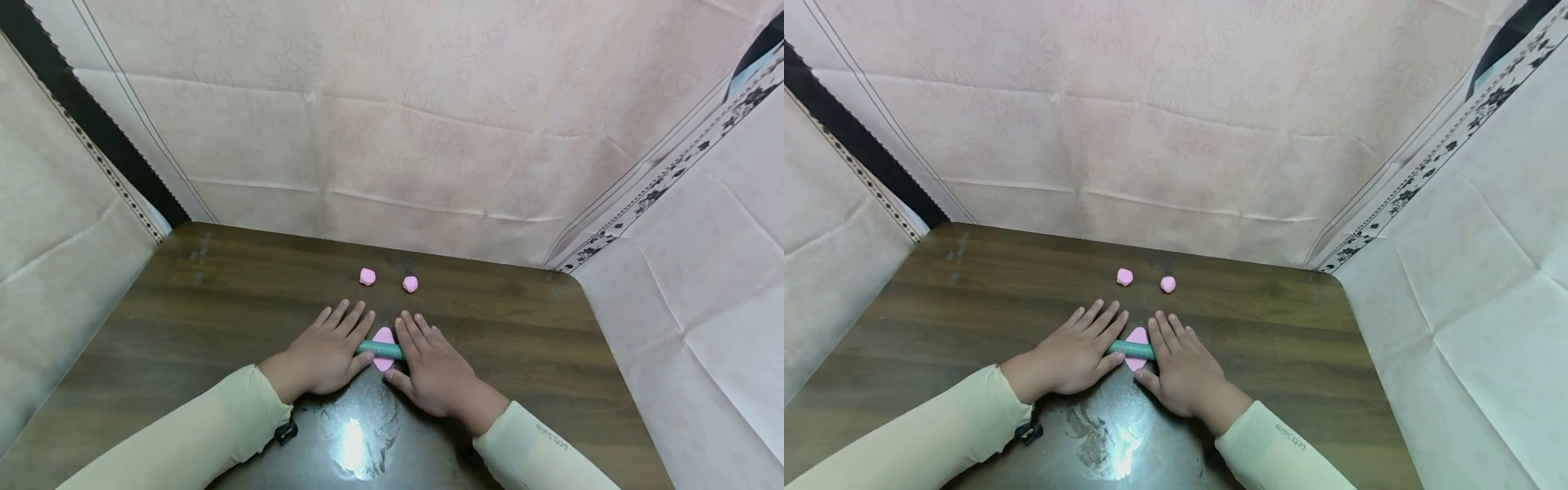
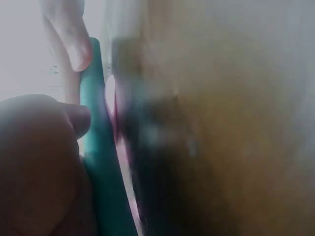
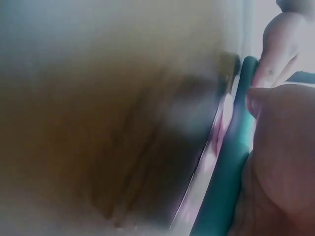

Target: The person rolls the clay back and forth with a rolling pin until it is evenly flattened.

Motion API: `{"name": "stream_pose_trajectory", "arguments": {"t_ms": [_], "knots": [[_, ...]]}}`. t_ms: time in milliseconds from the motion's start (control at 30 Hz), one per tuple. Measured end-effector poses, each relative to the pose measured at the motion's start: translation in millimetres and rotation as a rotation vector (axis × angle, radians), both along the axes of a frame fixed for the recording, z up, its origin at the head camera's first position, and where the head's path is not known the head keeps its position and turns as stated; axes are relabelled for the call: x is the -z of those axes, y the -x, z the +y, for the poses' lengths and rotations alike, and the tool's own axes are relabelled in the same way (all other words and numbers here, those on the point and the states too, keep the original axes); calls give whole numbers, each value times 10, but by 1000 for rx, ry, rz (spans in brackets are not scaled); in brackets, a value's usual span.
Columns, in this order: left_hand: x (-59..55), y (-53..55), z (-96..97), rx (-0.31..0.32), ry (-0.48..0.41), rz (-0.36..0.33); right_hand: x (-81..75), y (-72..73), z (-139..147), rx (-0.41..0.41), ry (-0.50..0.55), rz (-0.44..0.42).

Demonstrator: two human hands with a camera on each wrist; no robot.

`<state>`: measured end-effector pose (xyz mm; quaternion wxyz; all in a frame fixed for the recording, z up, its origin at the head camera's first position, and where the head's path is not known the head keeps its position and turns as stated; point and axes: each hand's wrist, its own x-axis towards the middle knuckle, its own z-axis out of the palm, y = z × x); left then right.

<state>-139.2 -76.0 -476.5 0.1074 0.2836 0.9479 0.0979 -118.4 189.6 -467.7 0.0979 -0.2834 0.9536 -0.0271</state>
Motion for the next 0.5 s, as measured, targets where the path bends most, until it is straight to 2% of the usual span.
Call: {"name": "stream_pose_trajectory", "arguments": {"t_ms": [233,500], "knots": [[6,-218,-46,4,-42,-51,17,-210,11,-25,-22,4],[-31,-496,-108,25,-66,-61,-18,-478,-7,-44,-30,27]]}}
